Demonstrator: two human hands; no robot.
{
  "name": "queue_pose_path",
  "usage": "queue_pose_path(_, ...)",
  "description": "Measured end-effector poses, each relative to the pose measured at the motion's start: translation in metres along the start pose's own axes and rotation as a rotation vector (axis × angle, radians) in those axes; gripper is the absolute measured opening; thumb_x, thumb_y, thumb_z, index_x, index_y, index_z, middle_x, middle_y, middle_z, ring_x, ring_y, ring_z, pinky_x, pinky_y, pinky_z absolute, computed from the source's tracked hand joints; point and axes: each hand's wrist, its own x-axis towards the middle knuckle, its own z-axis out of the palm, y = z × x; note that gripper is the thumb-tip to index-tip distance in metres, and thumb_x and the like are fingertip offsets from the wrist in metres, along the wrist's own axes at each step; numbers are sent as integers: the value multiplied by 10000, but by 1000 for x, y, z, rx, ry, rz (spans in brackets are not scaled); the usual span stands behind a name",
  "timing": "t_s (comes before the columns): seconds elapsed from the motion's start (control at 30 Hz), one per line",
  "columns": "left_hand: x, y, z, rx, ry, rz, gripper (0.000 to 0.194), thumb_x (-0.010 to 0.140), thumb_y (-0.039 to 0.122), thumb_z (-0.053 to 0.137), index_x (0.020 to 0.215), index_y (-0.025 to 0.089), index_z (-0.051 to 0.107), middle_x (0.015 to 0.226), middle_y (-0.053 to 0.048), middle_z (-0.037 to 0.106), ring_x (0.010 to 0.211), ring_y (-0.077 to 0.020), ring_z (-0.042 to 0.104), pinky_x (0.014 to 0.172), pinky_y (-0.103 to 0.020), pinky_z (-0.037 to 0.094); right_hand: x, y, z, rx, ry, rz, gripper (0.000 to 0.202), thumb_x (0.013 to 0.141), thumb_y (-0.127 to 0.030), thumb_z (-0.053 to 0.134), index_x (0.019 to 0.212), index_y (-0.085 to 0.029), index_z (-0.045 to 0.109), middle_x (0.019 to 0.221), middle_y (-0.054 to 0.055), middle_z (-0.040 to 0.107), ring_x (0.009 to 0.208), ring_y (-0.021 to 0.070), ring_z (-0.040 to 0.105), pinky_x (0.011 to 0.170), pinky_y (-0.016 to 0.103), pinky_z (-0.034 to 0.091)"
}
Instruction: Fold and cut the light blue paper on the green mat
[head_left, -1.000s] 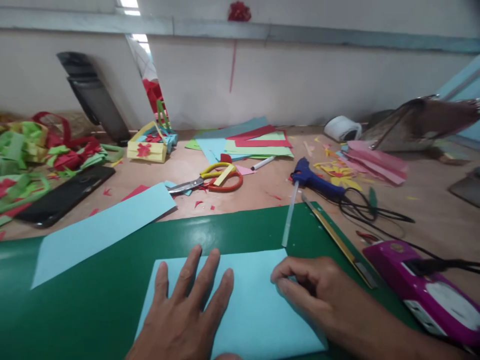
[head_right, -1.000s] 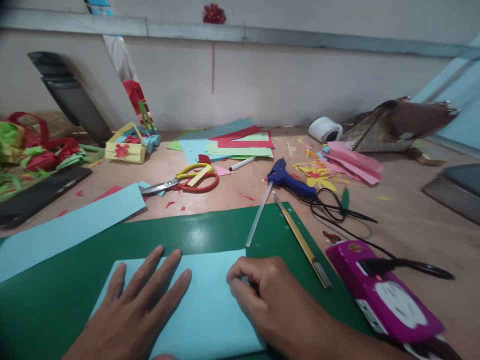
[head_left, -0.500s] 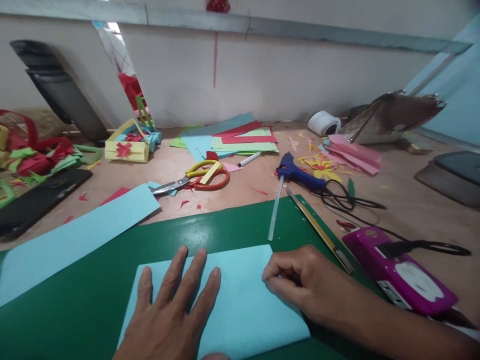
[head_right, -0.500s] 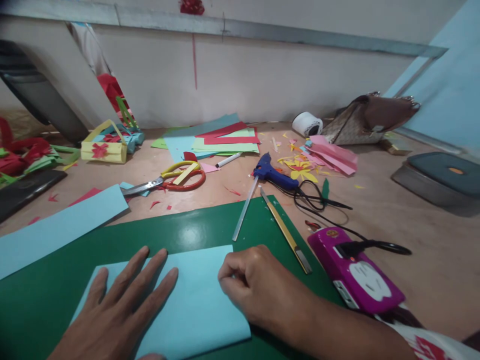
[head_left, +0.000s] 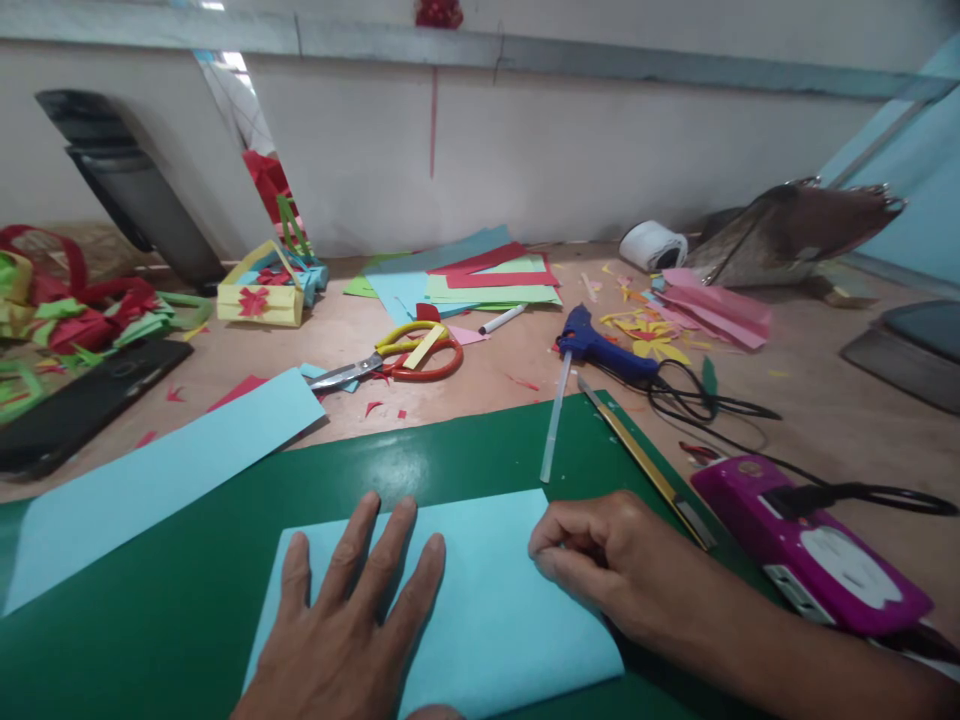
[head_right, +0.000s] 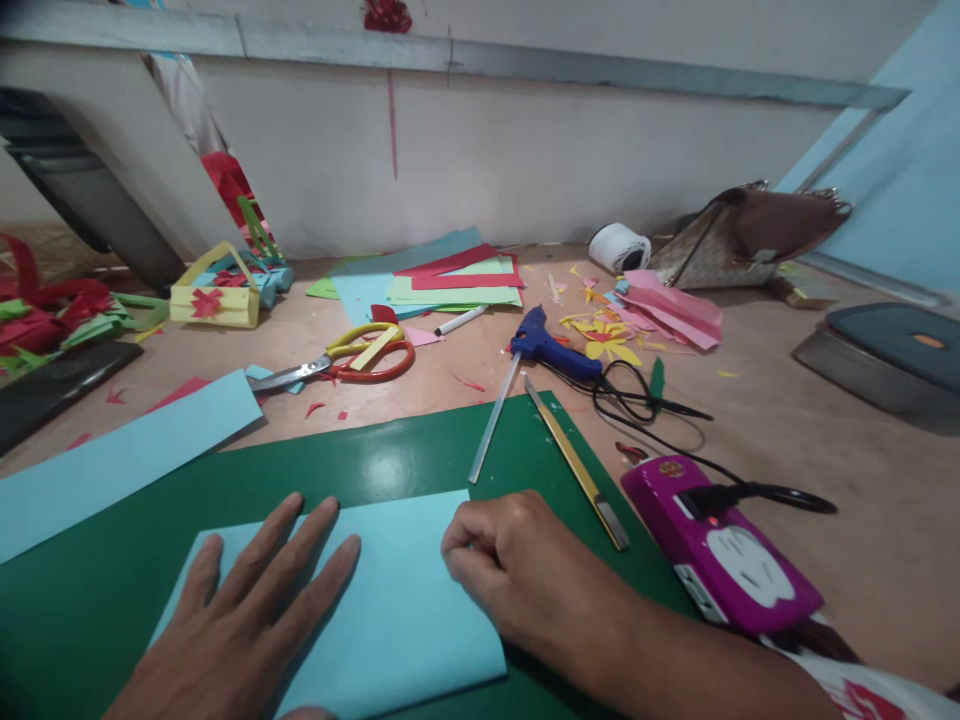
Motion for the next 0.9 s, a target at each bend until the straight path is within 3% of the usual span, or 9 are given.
queue_pose_path(0.63,-1,-1,4,70,-20,17,747,824,740,240,1406,286,354,1491,-96,280,1332,-438,239,867,-714,329,-4,7,5,-144,14,-26,248,825,-165,434,656,-159,615,572,-34,515,546,92,437,516,220,292)
queue_pose_path(0.9,0,-1,1,25,-46,14,697,814,737,293,1402,365,334,1475,-99,320,1332,-455,233,852,-746,308,-4,11,7,-155,17,-37,237,832,-173,435,650,-159,585,580,-45,492,549,86,431,512,212,285)
